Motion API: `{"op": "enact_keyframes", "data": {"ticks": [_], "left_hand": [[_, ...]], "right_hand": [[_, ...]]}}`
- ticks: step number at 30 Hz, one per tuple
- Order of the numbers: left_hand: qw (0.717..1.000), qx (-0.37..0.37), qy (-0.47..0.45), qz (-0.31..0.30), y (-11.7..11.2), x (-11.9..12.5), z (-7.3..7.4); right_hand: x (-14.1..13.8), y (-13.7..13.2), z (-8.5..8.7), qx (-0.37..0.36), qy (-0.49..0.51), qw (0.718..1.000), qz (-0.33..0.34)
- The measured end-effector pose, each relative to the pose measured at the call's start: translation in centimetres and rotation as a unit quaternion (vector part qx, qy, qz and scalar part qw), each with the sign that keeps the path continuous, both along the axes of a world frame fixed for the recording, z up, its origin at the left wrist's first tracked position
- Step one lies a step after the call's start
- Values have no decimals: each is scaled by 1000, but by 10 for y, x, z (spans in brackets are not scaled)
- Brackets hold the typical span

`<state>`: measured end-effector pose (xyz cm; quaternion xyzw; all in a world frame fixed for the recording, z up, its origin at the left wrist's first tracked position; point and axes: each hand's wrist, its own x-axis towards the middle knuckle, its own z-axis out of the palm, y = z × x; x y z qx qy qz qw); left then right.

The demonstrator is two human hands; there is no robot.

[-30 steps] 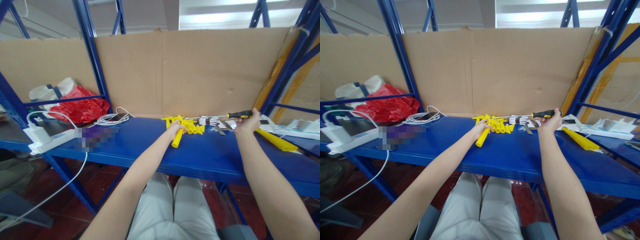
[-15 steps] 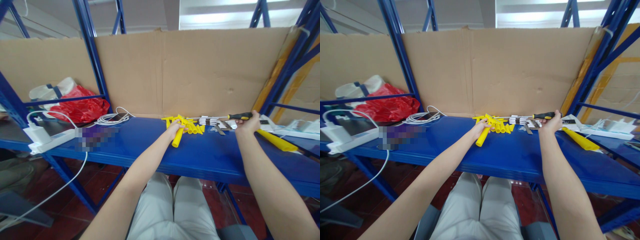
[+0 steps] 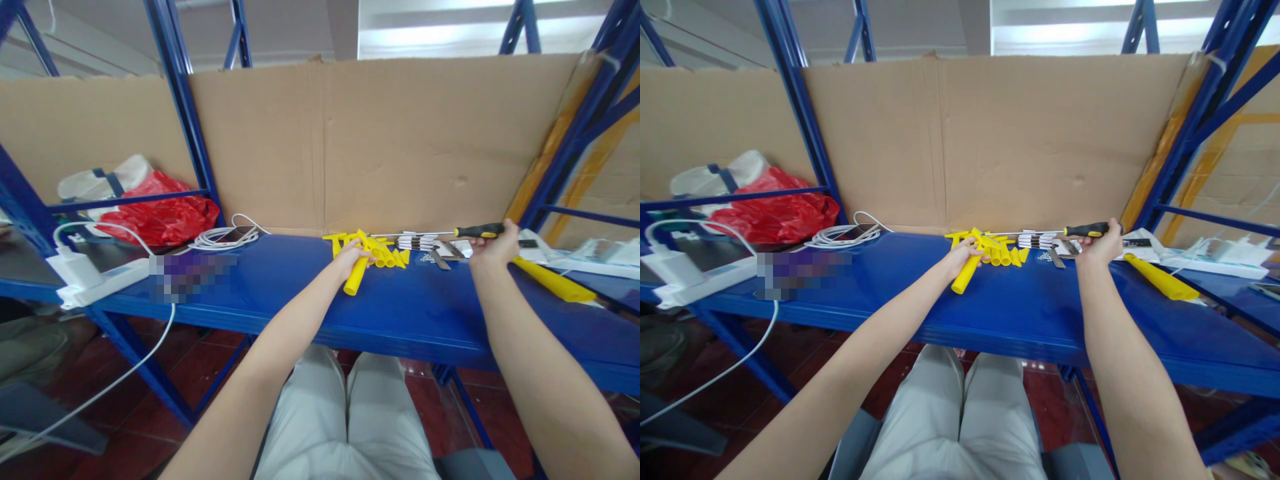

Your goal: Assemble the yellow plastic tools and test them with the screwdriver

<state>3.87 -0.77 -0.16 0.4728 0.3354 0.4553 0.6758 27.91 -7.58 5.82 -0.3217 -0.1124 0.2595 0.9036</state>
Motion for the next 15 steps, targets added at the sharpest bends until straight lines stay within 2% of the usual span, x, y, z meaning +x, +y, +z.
{"op": "enact_keyframes", "data": {"ticks": [3, 15], "left_hand": [[1000, 0, -9, -5, 2, 0, -1], [999, -11, -24, -20, 3, -1, 0]], "right_hand": [[-1, 0, 1, -7, 17, 1000, -19], [0, 0, 0, -8, 25, 999, -22]]}}
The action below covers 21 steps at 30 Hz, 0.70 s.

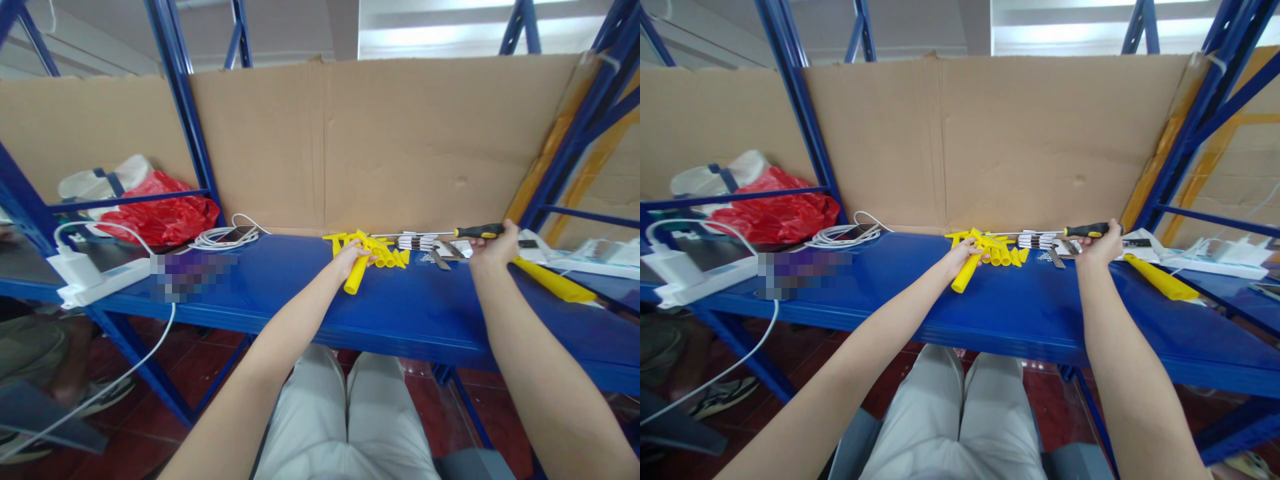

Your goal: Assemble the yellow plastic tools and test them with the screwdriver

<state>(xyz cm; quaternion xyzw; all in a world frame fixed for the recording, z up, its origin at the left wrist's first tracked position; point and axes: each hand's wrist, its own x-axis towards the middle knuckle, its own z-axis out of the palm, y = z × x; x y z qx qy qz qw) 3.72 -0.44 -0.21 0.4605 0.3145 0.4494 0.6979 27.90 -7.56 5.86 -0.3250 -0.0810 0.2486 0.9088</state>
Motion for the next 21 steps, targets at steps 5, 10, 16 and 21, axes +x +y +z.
{"op": "enact_keyframes", "data": {"ticks": [5, 10, 16, 21], "left_hand": [[1000, -4, -4, -8, 3, 0, -1], [1000, -6, -11, -9, 4, -1, -2], [1000, -7, -15, -8, 3, -1, 0], [1000, -8, -12, -1, -2, 0, 3]], "right_hand": [[2, 3, -1, 14, -9, 1000, -1], [5, 4, -3, 18, -10, 1000, 3], [5, 4, -3, 17, 1, 1000, -4], [4, 3, -2, 21, 5, 1000, -2]]}}
